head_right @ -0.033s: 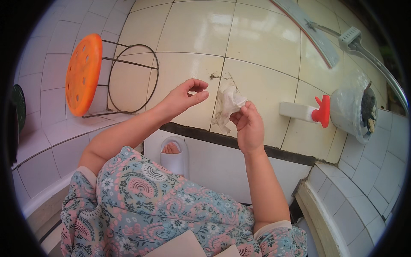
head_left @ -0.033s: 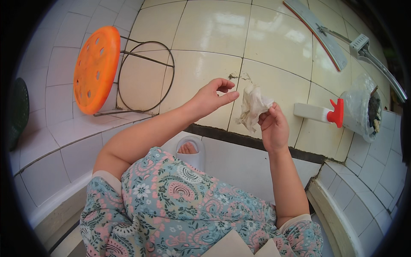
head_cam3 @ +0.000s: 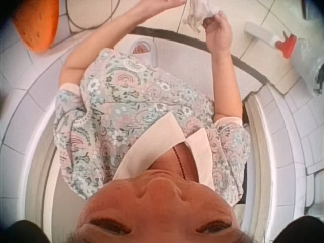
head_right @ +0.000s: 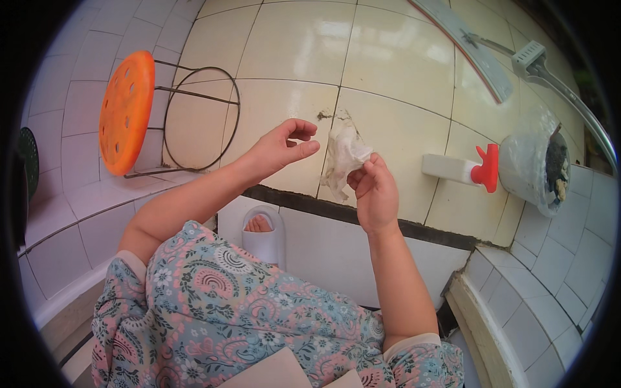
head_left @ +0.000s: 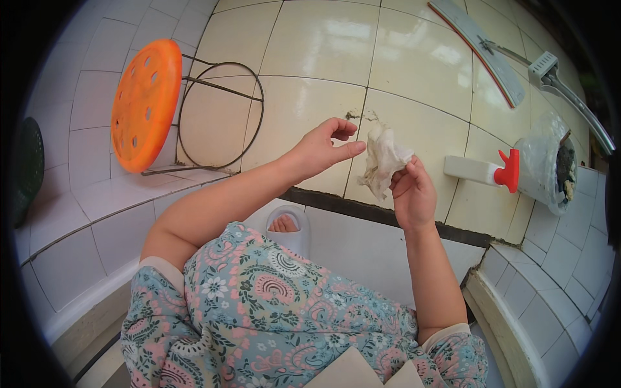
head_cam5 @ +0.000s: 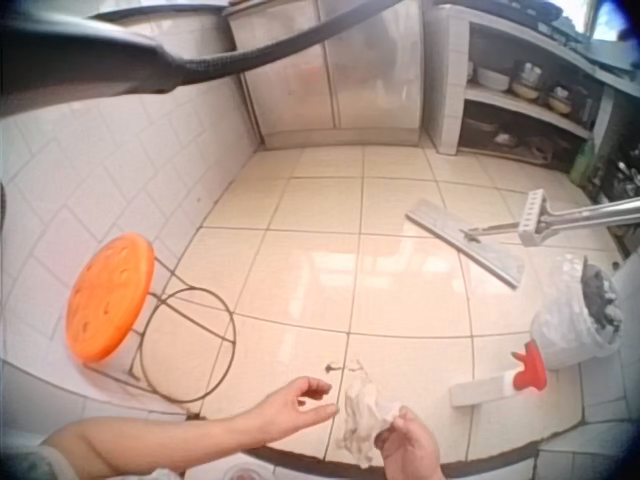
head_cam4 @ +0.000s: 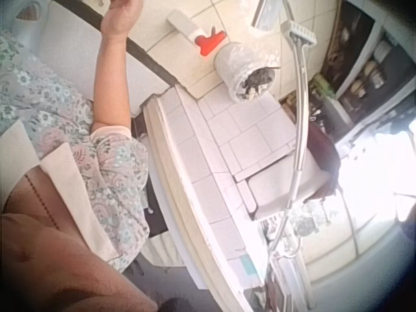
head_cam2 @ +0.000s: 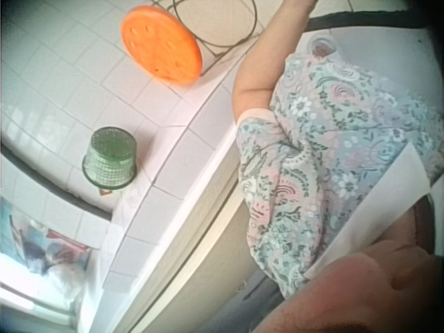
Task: The person sits on the tiled floor and scrubs the grout lines and baseboard area with a cloth. They use a spray bottle to apply cleaner to the floor and wipe the area repeatedly. The person also moves an orange stool to access the area underneath it.
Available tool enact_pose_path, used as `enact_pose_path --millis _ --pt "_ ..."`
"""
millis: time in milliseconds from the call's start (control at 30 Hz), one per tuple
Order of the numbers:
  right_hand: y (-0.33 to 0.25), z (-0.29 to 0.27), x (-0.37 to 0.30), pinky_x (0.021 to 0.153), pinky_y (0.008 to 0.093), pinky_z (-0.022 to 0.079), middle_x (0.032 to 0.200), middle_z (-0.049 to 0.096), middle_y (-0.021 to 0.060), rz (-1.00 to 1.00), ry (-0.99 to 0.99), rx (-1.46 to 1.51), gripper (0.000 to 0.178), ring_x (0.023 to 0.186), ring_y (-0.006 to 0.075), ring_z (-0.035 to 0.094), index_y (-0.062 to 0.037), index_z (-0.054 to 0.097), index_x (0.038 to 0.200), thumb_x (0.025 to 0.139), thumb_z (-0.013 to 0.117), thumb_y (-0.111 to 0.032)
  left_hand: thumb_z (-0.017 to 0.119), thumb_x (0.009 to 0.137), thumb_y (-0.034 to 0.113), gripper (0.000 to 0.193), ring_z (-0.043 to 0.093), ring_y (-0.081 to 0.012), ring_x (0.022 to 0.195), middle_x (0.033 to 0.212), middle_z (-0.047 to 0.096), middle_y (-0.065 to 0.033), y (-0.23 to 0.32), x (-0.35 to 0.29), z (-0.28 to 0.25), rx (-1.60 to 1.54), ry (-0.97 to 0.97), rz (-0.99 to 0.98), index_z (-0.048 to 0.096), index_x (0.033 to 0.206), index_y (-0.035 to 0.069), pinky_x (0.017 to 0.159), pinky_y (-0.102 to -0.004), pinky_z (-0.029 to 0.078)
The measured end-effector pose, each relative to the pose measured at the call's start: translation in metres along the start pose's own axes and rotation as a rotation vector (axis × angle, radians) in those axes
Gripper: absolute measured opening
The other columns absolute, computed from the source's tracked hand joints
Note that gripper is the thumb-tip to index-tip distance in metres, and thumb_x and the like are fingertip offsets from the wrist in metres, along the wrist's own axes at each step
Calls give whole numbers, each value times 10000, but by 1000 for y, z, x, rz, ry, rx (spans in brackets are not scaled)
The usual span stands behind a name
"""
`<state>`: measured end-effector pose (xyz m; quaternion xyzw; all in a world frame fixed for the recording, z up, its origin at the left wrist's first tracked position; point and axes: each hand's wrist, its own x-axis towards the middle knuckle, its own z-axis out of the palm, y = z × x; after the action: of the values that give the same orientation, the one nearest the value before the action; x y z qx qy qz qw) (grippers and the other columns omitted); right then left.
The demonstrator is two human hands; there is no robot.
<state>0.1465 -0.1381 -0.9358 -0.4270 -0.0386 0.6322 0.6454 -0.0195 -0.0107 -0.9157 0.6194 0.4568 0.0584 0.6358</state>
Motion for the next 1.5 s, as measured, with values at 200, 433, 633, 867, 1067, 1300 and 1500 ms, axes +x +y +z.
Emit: enact_pose_path --millis 200,433,633,867,1067,1300,1500 --pt "1 9 -4 938 341 408 1191 576 84 20 -32 170 359 1076 197 545 -8 484 1212 926 366 -189 633 860 225 456 529 -131 1029 1062 576 -57 -10 4 7 -243 -123 -87 461 1222 6 930 -291 417" --pt "-1 -3 4 991 359 386 1238 554 79 21 70 296 360 1153 211 515 -19 485 1211 938 346 -207 622 807 111 427 501 -140 1030 1014 546 -34 -25 5 -12 -272 -1 -171 478 1199 24 1000 -301 339" --pt "-4 8 0 968 373 408 1215 557 78 119 30 257 334 1133 211 528 -39 482 1208 940 363 -199 681 788 174 546 413 -242 1190 1273 407 -110 3 -15 4 569 23 710 463 1285 117 1032 -340 319" --pt "-9 -3 4 866 354 468 1170 568 77 120 76 98 289 1024 213 577 -25 493 1152 957 378 -205 608 860 138 118 496 -221 1105 1134 563 -48 -2 -2 -5 325 -63 471 539 940 85 975 -351 373" --pt "-5 -20 6 881 365 477 1146 576 81 246 30 136 281 1011 209 582 -24 494 1155 966 391 -204 597 860 97 163 476 -218 1134 1151 537 -57 -7 -2 -3 270 -150 487 545 1014 89 987 -347 369" --pt "-7 6 -1 908 356 466 1151 578 81 268 8 347 281 1050 205 570 -24 495 1158 973 386 -207 647 805 82 262 418 -232 1156 1140 458 -53 -8 -6 8 397 -64 507 554 1049 94 1005 -351 351" --pt "-2 -34 10 932 349 450 1217 544 93 259 148 3 321 1129 213 526 -31 479 1196 969 417 -249 577 868 97 99 507 -144 922 960 537 -16 1 -1 -5 260 -166 516 518 946 84 885 -304 403"
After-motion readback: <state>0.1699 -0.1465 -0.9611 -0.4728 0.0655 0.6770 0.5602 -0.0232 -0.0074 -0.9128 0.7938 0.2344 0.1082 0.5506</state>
